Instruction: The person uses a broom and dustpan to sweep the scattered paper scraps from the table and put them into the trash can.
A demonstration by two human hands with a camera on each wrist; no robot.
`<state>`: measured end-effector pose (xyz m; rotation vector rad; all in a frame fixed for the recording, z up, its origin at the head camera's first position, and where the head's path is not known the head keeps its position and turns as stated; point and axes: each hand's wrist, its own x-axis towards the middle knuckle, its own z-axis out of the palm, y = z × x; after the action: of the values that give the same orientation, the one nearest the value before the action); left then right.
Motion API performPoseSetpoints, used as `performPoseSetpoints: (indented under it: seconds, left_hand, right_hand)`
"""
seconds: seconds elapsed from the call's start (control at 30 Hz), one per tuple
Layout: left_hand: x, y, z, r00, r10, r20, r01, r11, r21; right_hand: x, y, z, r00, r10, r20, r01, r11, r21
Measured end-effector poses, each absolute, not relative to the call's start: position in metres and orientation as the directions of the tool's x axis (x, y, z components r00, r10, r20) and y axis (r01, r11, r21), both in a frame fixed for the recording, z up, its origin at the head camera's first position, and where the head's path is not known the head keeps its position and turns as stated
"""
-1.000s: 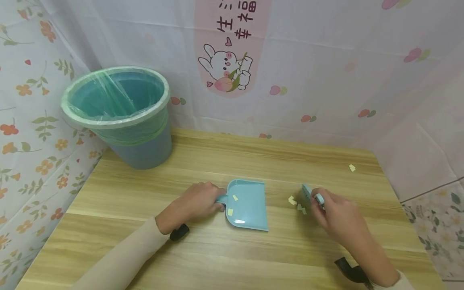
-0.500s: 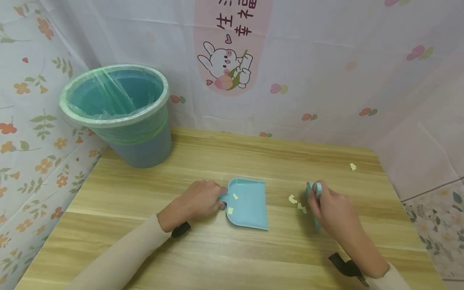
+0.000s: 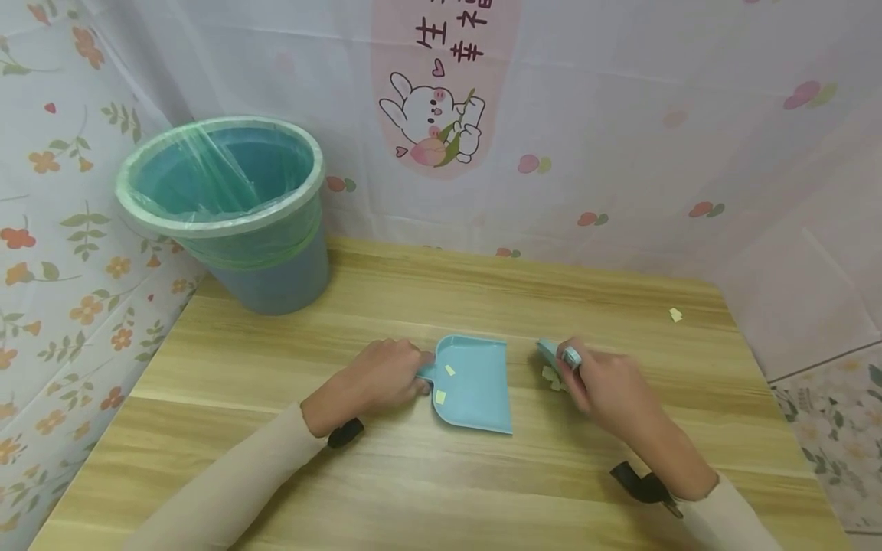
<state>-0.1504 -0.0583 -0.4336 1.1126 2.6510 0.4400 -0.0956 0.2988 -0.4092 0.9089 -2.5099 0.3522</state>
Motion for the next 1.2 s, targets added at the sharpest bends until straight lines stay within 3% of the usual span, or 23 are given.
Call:
performPoseSetpoints:
  seconds: [0.33, 0.5, 0.73, 0.93, 1.2]
  left_hand:
    - [-0.150, -0.059, -0.434, -0.683, 0.723, -0.102, 0.649, 0.665, 0.369]
    - [-0.151, -0.059, -0.435, -0.679, 0.727, -0.103, 0.651, 0.661, 0.374]
    - [-0.151, -0.060, -0.434, -0.678, 0.730, -0.086, 0.658, 0.654, 0.373]
    - [-0.152, -0.060, -0.433, -0.676, 0.729, -0.101, 0.653, 0.658, 0.376]
    - [-0.153, -0.059, -0.433, -0.679, 0.727, -0.108, 0.650, 0.662, 0.373]
  right_hand:
    - [-0.087, 0.301, -0.407, -0.620, -0.600, 0.506, -0.725, 0.684, -0.078]
    - [-0.080, 0.306, -0.405, -0.660, -0.505, 0.556, -0.620, 0.784, -0.025]
    - [-0.077, 0.293, -0.408, -0.746, -0.397, 0.534, -0.504, 0.861, -0.064]
    - [-0.088, 0.281, -0.417, -0.767, -0.419, 0.486, -0.545, 0.825, -0.149]
    - [-0.100, 0.268, -0.423, -0.712, -0.483, 0.510, -0.640, 0.745, -0.188]
